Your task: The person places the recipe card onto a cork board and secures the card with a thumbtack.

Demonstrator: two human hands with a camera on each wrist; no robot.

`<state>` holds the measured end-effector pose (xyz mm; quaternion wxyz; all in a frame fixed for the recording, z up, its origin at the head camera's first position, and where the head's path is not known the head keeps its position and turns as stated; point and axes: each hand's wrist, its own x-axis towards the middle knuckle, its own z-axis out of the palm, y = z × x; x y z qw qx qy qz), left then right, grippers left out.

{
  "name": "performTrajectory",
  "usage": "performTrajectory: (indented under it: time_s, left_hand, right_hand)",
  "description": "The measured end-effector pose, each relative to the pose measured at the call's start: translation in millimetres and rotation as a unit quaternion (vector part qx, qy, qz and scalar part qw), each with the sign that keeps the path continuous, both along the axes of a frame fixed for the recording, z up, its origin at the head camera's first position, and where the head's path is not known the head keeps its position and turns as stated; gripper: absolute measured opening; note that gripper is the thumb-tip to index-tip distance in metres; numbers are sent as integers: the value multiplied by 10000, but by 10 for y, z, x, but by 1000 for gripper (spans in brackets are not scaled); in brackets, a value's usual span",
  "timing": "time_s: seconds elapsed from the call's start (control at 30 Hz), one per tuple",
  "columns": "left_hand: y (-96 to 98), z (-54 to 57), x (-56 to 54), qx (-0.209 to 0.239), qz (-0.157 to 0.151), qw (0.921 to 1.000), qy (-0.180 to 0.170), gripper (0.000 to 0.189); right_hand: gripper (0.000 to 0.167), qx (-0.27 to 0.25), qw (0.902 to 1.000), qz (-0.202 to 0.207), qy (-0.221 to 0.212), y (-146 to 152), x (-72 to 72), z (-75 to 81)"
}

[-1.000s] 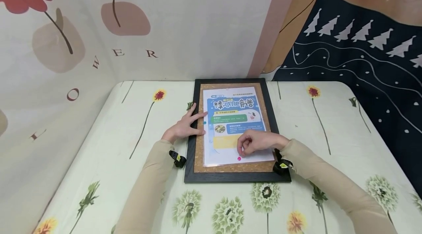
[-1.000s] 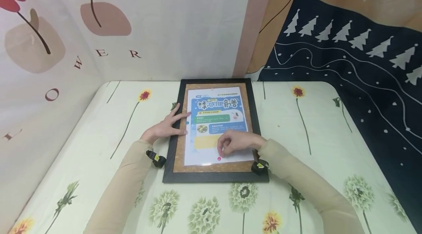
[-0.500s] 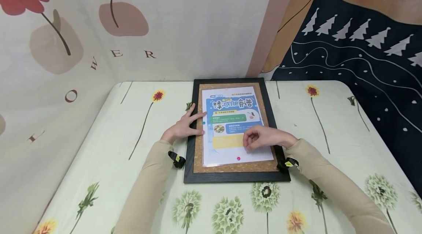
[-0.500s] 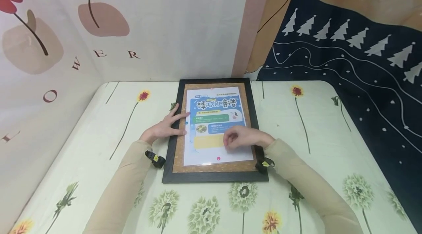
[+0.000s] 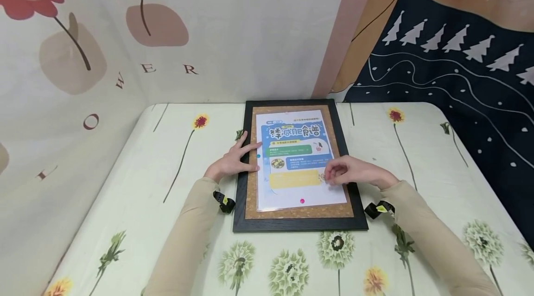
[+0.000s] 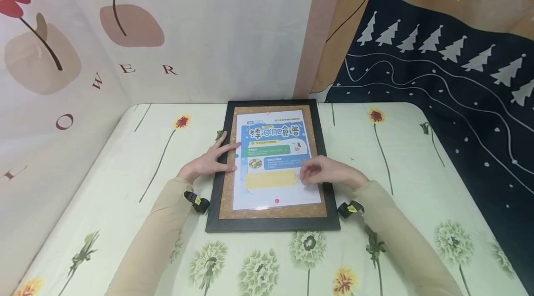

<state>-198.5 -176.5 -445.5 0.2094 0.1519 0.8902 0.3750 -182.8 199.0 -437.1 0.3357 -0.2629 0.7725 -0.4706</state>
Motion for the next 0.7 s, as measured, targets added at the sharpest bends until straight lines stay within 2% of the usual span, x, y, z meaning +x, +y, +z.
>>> performTrajectory:
  time_s: [0.13, 0.4, 0.7]
  left_hand:
    - [0, 1, -5, -18, 12, 10000, -27, 76]
    - [2, 10, -6, -43, 10, 10000, -8, 76]
    - [-2, 27, 3, -46, -63, 10000, 28, 75]
  right_hand:
    - [14, -85, 9995, -299, -38, 123, 8, -27]
    - [20, -134, 9980, -610, -99, 320, 37, -30]
    - [21, 114, 9934, -1139, 72, 519, -9, -52]
